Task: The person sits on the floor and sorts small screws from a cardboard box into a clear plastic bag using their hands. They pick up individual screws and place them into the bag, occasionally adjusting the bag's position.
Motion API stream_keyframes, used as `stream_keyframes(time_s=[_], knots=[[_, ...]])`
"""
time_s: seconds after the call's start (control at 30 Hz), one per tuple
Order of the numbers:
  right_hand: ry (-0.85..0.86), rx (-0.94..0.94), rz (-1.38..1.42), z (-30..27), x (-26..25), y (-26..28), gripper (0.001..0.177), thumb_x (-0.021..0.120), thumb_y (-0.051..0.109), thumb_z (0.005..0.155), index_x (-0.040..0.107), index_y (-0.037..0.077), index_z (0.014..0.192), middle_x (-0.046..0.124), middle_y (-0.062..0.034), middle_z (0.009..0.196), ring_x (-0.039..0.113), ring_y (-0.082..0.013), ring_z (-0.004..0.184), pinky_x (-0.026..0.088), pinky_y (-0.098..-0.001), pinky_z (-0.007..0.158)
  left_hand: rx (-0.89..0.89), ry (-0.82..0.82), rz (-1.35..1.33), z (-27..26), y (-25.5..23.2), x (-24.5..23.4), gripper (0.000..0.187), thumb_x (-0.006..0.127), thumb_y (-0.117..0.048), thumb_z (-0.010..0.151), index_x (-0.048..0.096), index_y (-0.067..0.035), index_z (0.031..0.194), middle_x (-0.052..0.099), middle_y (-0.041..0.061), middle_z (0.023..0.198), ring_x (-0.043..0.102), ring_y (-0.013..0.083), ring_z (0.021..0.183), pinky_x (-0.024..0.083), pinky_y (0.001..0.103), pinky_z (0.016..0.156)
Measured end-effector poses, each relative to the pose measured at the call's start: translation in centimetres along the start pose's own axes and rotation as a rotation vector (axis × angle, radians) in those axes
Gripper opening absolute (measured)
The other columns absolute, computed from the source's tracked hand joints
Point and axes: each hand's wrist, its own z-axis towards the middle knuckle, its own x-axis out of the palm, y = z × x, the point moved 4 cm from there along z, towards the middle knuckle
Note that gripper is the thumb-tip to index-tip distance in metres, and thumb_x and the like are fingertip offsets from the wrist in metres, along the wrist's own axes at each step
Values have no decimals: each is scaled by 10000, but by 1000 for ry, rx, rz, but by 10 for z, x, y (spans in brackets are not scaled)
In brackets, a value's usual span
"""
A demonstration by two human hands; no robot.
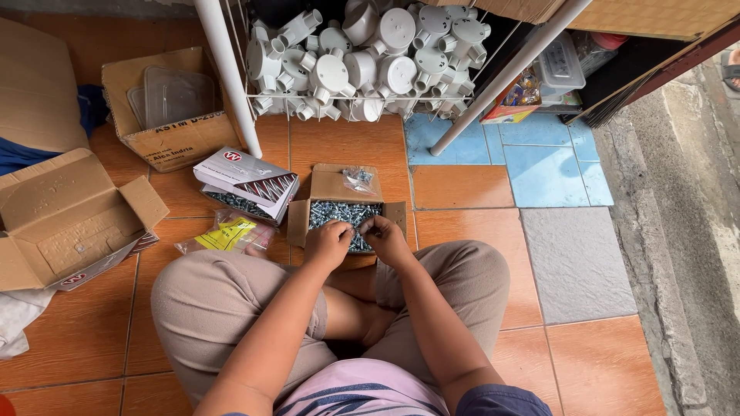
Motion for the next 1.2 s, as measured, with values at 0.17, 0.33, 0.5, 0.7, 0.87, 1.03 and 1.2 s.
stream_keyframes(time_s=[0.17, 0.33, 0.5, 0.7, 0.87, 1.03, 1.2], knots=[[-34, 36, 48, -2, -2, -5, 219, 755, 136, 957, 709, 28, 1142, 719, -106, 938, 611, -137, 800, 514, -302, 700, 41, -40, 14, 1, -1, 1, 195, 635, -331, 929, 787, -239, 1012, 759, -19, 980, 750, 247, 952, 583, 410, 861], [-18, 57, 11, -5, 0, 5, 151, 709, 104, 998, 730, -2, 1102, 731, -98, 857, 571, -108, 768, 483, -265, 677, 6, 17, 51, 0, -3, -3, 219, 616, -344, 930, 788, -251, 1029, 764, -31, 1004, 749, 243, 982, 577, 416, 894], [-18, 23, 19, 2, 0, -7, 194, 773, 25, 906, 724, 23, 1094, 722, -82, 844, 618, -96, 770, 507, -239, 692, -85, 41, -28, 1, 2, 1, 245, 602, -371, 943, 783, -254, 1059, 763, -32, 1063, 737, 246, 1031, 574, 411, 916], [-49, 133, 67, 3, -6, -16, 249, 720, 256, 1022, 747, 11, 1056, 737, -103, 793, 637, -111, 681, 513, -262, 621, -6, -2, 31, 4, 0, 5, 226, 609, -355, 933, 790, -272, 1041, 761, -35, 1036, 739, 239, 1010, 563, 412, 911], [-31, 90, 36, 0, -4, 0, 142, 734, 90, 967, 741, -17, 1060, 723, -101, 809, 616, -117, 739, 496, -247, 656, -1, 10, 70, 4, 1, 5, 229, 612, -357, 926, 789, -274, 1046, 763, -58, 1041, 741, 214, 1017, 544, 396, 927], [-21, 17, 77, 6, -5, -6, 221, 768, 31, 932, 719, -18, 1141, 733, -135, 897, 642, -130, 825, 529, -274, 734, -14, 5, 27, 7, -4, -4, 227, 610, -345, 943, 792, -257, 1045, 769, -47, 1027, 746, 226, 991, 555, 404, 903], [-51, 98, 214, 25, -15, -20, 231, 755, 23, 947, 703, -66, 1154, 742, -137, 943, 646, -137, 882, 583, -310, 814, -90, 34, -140, 20, 0, 7, 238, 650, -367, 946, 777, -265, 1120, 757, -29, 1029, 737, 225, 999, 580, 386, 875]])
